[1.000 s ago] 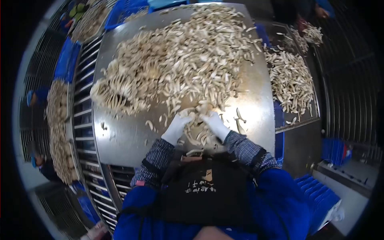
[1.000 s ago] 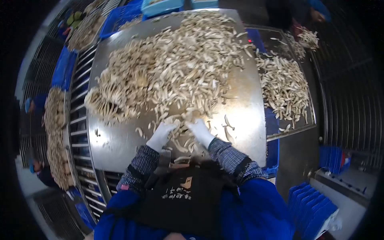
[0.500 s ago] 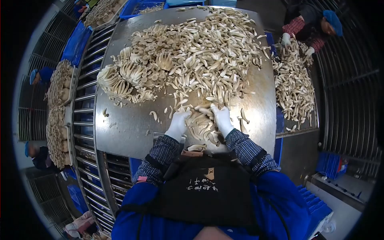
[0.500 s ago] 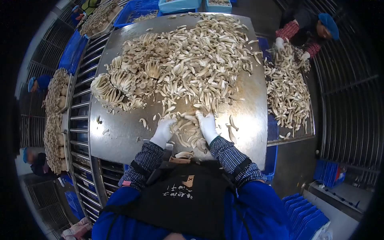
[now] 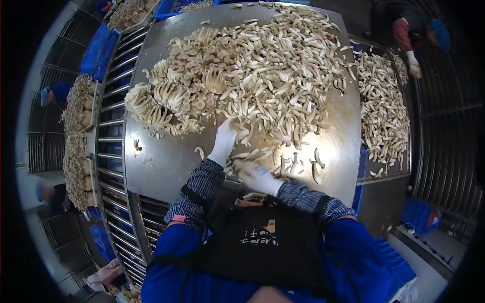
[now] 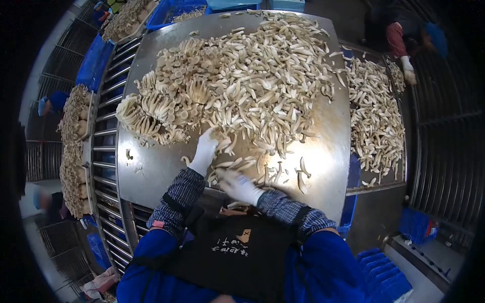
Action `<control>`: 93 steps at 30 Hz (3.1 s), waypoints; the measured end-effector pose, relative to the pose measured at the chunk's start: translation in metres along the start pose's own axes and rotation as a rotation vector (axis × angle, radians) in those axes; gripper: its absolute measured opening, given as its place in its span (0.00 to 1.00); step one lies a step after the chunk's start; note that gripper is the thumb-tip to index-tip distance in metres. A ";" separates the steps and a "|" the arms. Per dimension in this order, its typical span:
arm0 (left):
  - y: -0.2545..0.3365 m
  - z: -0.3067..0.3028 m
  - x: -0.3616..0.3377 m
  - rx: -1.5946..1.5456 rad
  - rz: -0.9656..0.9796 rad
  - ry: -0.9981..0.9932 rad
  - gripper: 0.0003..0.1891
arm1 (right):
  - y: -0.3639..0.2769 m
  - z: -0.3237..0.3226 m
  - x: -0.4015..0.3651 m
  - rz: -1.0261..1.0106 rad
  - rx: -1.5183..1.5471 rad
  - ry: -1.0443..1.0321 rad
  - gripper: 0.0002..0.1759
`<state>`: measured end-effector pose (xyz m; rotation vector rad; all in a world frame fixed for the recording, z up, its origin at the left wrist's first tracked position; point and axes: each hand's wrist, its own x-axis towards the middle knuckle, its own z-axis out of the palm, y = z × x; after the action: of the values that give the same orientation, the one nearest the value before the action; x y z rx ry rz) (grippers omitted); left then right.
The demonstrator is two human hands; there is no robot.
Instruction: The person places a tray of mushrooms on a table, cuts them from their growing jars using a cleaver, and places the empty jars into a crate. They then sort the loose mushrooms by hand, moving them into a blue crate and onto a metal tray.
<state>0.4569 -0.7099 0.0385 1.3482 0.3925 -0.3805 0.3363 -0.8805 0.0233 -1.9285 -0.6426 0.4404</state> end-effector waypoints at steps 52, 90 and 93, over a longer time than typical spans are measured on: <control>-0.011 0.028 -0.158 -0.017 0.037 -0.058 0.17 | -0.032 -0.034 -0.017 0.419 0.831 0.336 0.22; -0.066 0.017 -0.128 -0.151 -0.080 -0.088 0.09 | -0.032 -0.048 -0.005 0.503 0.747 0.148 0.19; -0.050 0.019 -0.133 -0.109 -0.116 -0.099 0.10 | -0.013 -0.044 0.002 0.515 0.980 0.370 0.17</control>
<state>0.3170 -0.7325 0.0629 1.1985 0.4046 -0.5125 0.3596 -0.9063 0.0536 -1.1382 0.3120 0.5564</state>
